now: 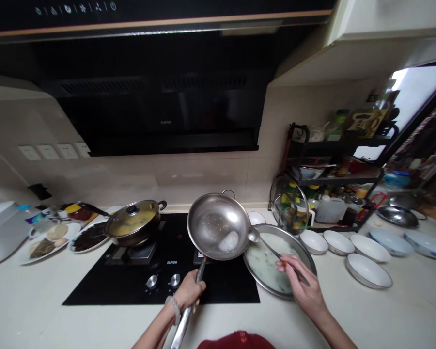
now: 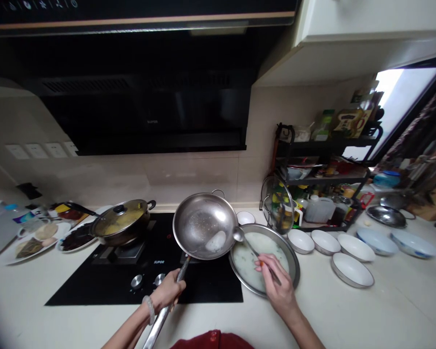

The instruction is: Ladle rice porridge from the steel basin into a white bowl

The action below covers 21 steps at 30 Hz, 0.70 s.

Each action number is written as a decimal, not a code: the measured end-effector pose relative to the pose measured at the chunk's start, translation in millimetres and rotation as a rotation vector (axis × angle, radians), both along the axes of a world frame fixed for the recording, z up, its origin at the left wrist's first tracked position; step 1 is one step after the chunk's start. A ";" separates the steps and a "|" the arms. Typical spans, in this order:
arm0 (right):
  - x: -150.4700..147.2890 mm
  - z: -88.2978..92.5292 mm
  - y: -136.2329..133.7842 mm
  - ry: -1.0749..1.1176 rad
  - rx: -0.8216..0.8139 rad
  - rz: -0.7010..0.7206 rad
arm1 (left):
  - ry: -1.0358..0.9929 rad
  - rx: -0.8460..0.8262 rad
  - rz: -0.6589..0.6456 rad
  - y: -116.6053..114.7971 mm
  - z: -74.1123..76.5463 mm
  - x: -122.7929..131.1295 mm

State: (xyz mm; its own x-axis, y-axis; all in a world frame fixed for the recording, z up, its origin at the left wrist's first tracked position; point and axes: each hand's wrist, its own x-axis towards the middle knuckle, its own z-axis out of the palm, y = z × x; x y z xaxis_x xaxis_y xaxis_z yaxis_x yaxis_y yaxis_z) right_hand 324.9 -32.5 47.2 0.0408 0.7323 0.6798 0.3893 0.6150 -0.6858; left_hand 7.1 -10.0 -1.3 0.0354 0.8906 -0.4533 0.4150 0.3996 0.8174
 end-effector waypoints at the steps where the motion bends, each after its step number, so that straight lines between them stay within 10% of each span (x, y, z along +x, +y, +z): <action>1: -8.7 2.7 1.9 0.029 -0.033 0.039 | -0.001 -0.003 0.000 -0.3 -0.1 -0.1; 10: -55.7 -14.2 22.1 -0.107 -0.222 0.411 | -0.004 0.000 -0.001 0.3 -2.0 0.0; 21: -45.2 -41.5 52.4 -0.050 -0.160 0.240 | 0.009 0.015 -0.017 1.7 -8.0 -2.8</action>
State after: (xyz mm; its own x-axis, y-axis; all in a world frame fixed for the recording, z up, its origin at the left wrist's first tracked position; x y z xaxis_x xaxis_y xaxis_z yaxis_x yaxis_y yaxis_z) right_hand 279.7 19.9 5.7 -0.1771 0.8148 0.5520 0.2810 0.5794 -0.7651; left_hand 4.3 -8.3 -9.2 0.0471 0.8968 -0.4399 0.4291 0.3795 0.8197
